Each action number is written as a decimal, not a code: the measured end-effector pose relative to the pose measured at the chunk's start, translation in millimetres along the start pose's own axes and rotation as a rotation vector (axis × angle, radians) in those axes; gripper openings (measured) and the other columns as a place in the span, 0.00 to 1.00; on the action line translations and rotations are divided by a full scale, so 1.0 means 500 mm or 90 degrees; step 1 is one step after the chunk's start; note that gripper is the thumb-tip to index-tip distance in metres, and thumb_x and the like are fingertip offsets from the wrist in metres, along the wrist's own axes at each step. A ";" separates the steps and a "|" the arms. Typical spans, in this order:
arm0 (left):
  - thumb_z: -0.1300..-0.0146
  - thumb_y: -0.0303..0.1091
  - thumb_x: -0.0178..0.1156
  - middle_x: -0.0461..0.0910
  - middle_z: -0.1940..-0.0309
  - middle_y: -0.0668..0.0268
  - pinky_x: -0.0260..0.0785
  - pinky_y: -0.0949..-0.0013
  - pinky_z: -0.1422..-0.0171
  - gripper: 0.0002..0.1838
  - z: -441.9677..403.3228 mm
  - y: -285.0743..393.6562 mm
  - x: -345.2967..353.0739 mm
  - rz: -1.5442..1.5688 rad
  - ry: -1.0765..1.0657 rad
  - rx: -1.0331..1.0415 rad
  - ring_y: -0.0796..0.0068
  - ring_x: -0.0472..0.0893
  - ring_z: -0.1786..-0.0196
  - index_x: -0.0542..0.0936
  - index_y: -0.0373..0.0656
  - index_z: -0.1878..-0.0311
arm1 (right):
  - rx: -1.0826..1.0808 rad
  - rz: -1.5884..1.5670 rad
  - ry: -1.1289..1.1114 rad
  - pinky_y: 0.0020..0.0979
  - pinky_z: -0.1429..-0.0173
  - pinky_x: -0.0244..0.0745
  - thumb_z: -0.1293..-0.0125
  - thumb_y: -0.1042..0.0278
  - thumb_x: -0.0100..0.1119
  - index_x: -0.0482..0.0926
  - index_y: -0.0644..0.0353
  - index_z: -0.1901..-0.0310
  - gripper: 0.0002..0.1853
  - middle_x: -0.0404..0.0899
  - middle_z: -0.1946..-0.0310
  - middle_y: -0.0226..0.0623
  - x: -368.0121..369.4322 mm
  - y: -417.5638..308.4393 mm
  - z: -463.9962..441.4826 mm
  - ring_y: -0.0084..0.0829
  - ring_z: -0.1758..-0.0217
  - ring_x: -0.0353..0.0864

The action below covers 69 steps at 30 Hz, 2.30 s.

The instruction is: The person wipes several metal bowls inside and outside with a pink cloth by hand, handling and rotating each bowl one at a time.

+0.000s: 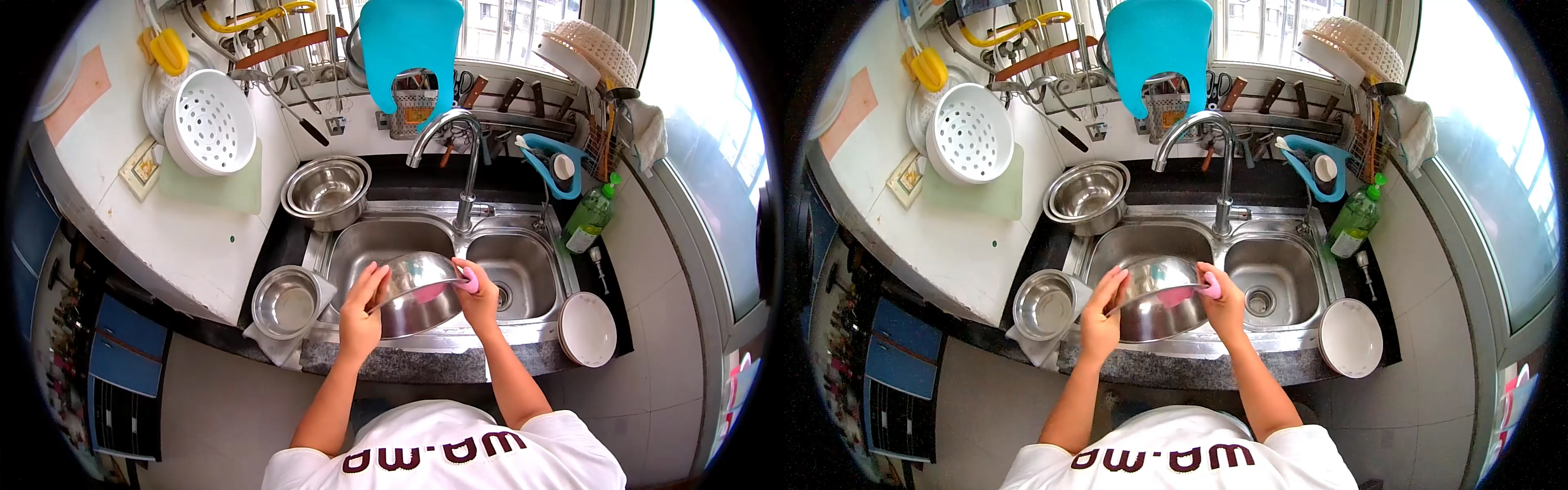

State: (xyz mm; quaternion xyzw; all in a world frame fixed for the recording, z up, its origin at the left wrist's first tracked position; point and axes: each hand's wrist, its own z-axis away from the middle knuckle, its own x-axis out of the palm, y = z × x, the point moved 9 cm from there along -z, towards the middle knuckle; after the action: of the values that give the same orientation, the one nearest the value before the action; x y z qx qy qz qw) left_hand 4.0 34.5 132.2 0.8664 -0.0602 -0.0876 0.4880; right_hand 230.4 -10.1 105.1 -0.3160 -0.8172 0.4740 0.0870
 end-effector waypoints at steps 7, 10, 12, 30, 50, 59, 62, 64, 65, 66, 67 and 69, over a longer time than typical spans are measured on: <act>0.43 0.20 0.58 0.68 0.37 0.48 0.67 0.57 0.37 0.26 -0.019 0.072 0.022 -0.351 -0.093 0.051 0.51 0.72 0.38 0.73 0.43 0.39 | -0.165 0.060 -0.013 0.29 0.43 0.75 0.46 0.88 0.59 0.79 0.64 0.52 0.18 0.84 0.55 0.40 0.014 -0.072 -0.011 0.32 0.49 0.83; 0.46 0.24 0.60 0.68 0.38 0.47 0.61 0.51 0.33 0.29 -0.013 0.069 0.066 -0.429 -0.138 0.089 0.43 0.67 0.36 0.72 0.46 0.38 | -0.435 0.195 -0.091 0.39 0.42 0.77 0.51 0.82 0.63 0.81 0.63 0.59 0.15 0.83 0.56 0.40 0.058 -0.187 0.004 0.40 0.49 0.83; 0.45 0.21 0.57 0.68 0.38 0.48 0.62 0.52 0.33 0.29 -0.010 0.053 0.068 -0.448 -0.105 0.089 0.44 0.66 0.35 0.72 0.47 0.37 | -0.454 0.203 -0.099 0.40 0.43 0.77 0.51 0.79 0.64 0.81 0.61 0.59 0.14 0.83 0.56 0.39 0.064 -0.194 0.007 0.40 0.49 0.83; 0.44 0.20 0.57 0.67 0.38 0.45 0.63 0.53 0.35 0.30 -0.015 0.047 0.064 -0.423 -0.123 0.083 0.43 0.68 0.37 0.68 0.43 0.35 | -0.411 0.233 -0.069 0.37 0.44 0.78 0.56 0.79 0.66 0.81 0.62 0.59 0.17 0.83 0.56 0.41 0.047 -0.157 0.004 0.40 0.48 0.82; 0.44 0.16 0.54 0.66 0.37 0.47 0.64 0.58 0.35 0.31 -0.004 0.055 0.027 -0.312 -0.076 0.040 0.48 0.69 0.36 0.68 0.41 0.34 | -0.248 0.131 -0.038 0.31 0.45 0.77 0.49 0.85 0.61 0.81 0.63 0.55 0.17 0.83 0.55 0.41 0.013 -0.118 -0.015 0.35 0.51 0.84; 0.43 0.12 0.50 0.67 0.36 0.48 0.63 0.58 0.34 0.29 0.004 0.044 0.036 -0.330 -0.085 0.097 0.49 0.68 0.35 0.70 0.42 0.36 | -0.347 0.159 -0.058 0.36 0.43 0.78 0.55 0.85 0.63 0.81 0.61 0.57 0.20 0.83 0.56 0.40 0.029 -0.153 -0.004 0.39 0.50 0.83; 0.45 0.07 0.46 0.65 0.34 0.51 0.63 0.66 0.33 0.32 0.004 0.027 -0.013 -0.103 -0.023 0.003 0.56 0.67 0.32 0.69 0.39 0.36 | -0.015 0.004 -0.007 0.25 0.49 0.75 0.49 0.88 0.61 0.79 0.61 0.49 0.23 0.83 0.56 0.41 -0.011 -0.017 -0.006 0.28 0.53 0.83; 0.46 0.05 0.43 0.65 0.33 0.53 0.63 0.71 0.33 0.34 0.003 0.045 -0.012 -0.098 -0.033 0.006 0.62 0.65 0.30 0.69 0.38 0.35 | -0.047 -0.028 0.001 0.25 0.50 0.75 0.48 0.88 0.61 0.79 0.61 0.48 0.24 0.84 0.55 0.41 -0.011 -0.012 -0.002 0.26 0.52 0.83; 0.46 0.06 0.45 0.64 0.33 0.52 0.63 0.68 0.32 0.34 0.004 0.035 -0.013 -0.080 -0.035 -0.015 0.60 0.65 0.30 0.68 0.38 0.35 | -0.045 -0.028 0.000 0.25 0.50 0.75 0.48 0.88 0.61 0.79 0.61 0.48 0.24 0.84 0.55 0.41 -0.011 -0.008 -0.001 0.26 0.52 0.83; 0.47 0.07 0.46 0.64 0.33 0.51 0.62 0.66 0.32 0.34 0.003 0.030 -0.012 -0.061 -0.037 -0.037 0.57 0.66 0.31 0.68 0.39 0.35 | -0.039 -0.016 -0.002 0.26 0.49 0.76 0.48 0.87 0.61 0.80 0.61 0.49 0.22 0.83 0.55 0.42 -0.011 -0.009 -0.004 0.28 0.52 0.83; 0.47 0.07 0.46 0.64 0.33 0.51 0.62 0.66 0.32 0.34 0.003 0.035 -0.010 -0.062 -0.039 -0.038 0.57 0.66 0.31 0.68 0.39 0.35 | -0.033 -0.004 -0.004 0.27 0.49 0.76 0.47 0.87 0.61 0.80 0.62 0.51 0.20 0.83 0.55 0.42 -0.011 -0.012 -0.007 0.31 0.51 0.83; 0.47 0.12 0.52 0.65 0.35 0.49 0.61 0.60 0.32 0.33 -0.004 0.074 0.004 -0.320 -0.058 0.052 0.50 0.66 0.33 0.67 0.41 0.34 | -0.140 0.060 -0.012 0.29 0.48 0.77 0.48 0.86 0.62 0.80 0.62 0.53 0.19 0.83 0.54 0.42 -0.005 -0.065 -0.016 0.34 0.50 0.83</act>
State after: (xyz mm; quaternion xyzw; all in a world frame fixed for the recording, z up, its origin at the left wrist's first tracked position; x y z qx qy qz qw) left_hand 5.8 16.7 164.8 0.8684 0.1317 -0.2426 0.4119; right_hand 221.7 -17.3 136.9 -0.3569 -0.8493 0.3884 0.0218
